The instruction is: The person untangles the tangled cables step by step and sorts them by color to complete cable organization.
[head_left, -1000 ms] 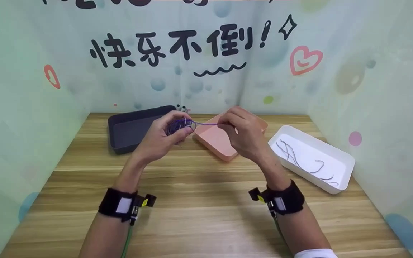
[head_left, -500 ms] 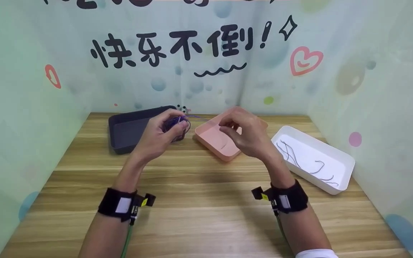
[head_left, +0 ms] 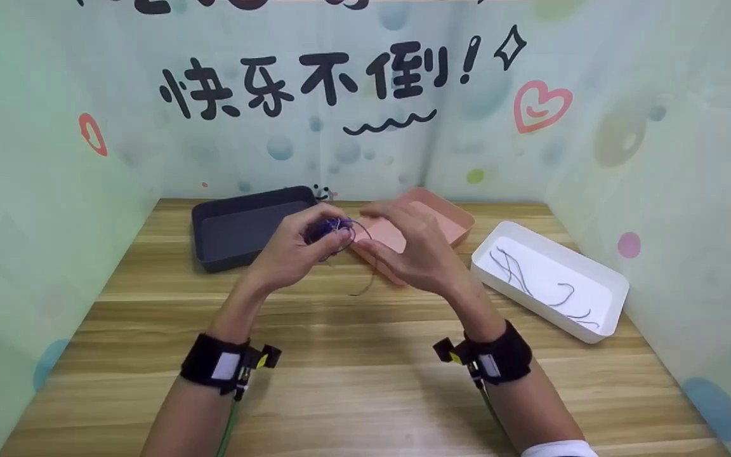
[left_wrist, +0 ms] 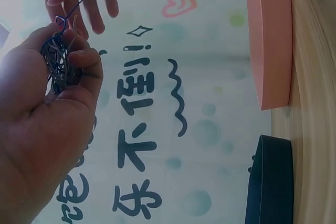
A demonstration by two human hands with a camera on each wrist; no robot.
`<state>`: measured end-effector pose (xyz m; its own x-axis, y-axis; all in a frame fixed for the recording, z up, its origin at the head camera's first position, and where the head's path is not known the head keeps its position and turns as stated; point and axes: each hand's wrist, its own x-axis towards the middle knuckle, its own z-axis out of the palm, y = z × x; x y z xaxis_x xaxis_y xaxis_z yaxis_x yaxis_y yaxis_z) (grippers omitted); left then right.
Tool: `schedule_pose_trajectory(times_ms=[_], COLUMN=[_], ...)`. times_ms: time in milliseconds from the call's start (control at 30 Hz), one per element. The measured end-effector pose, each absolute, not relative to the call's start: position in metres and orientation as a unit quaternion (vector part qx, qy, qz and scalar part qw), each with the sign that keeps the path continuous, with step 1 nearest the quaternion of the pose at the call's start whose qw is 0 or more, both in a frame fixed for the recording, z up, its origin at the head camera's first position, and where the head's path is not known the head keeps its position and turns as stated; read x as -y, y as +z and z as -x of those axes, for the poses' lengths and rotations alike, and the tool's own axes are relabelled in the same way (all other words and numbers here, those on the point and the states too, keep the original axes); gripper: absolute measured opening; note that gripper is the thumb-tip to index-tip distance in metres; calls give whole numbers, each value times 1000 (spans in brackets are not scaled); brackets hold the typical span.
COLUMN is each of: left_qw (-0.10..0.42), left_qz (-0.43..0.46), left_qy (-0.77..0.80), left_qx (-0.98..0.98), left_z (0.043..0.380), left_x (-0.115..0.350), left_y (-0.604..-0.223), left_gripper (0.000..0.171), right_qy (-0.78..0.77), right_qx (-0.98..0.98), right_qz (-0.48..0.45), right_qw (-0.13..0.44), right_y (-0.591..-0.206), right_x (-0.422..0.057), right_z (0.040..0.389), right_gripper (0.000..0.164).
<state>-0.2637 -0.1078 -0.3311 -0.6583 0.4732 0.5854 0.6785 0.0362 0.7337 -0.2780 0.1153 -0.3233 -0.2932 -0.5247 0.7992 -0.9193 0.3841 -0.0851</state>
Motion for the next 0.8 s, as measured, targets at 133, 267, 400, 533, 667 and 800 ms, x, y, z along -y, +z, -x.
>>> schedule_pose_trajectory(times_ms=[133,267,400,533,667,800], left_qw=[85,85,90,94,105,129], left_qz=[401,405,403,394,385,372], left_qy=[-564,-561,-555,-552,-553,-547], left_qx=[717,718,722,729,731,739], left_z=[262,261,261,262,263,264], left_x=[106,107,110,114,119,124], left_y=[-330,-329,-328,-327,-326,-326], left_gripper=[17,16,18,20,20,18], right_qy=[312,333,362,433,491,520], right_qx=[728,719,719,722,726,711], right_qz=[-504,-506,-495,-469,-439,-442], right_qw=[345,341,327,267,196,166], right_y=[-324,-324,-320,-311,-304,-300], right_x=[-111,-111,-111,-115,-123,-134], right_z=[278,279,274,264,259,263], right_gripper=[16,12,8,6,5,6])
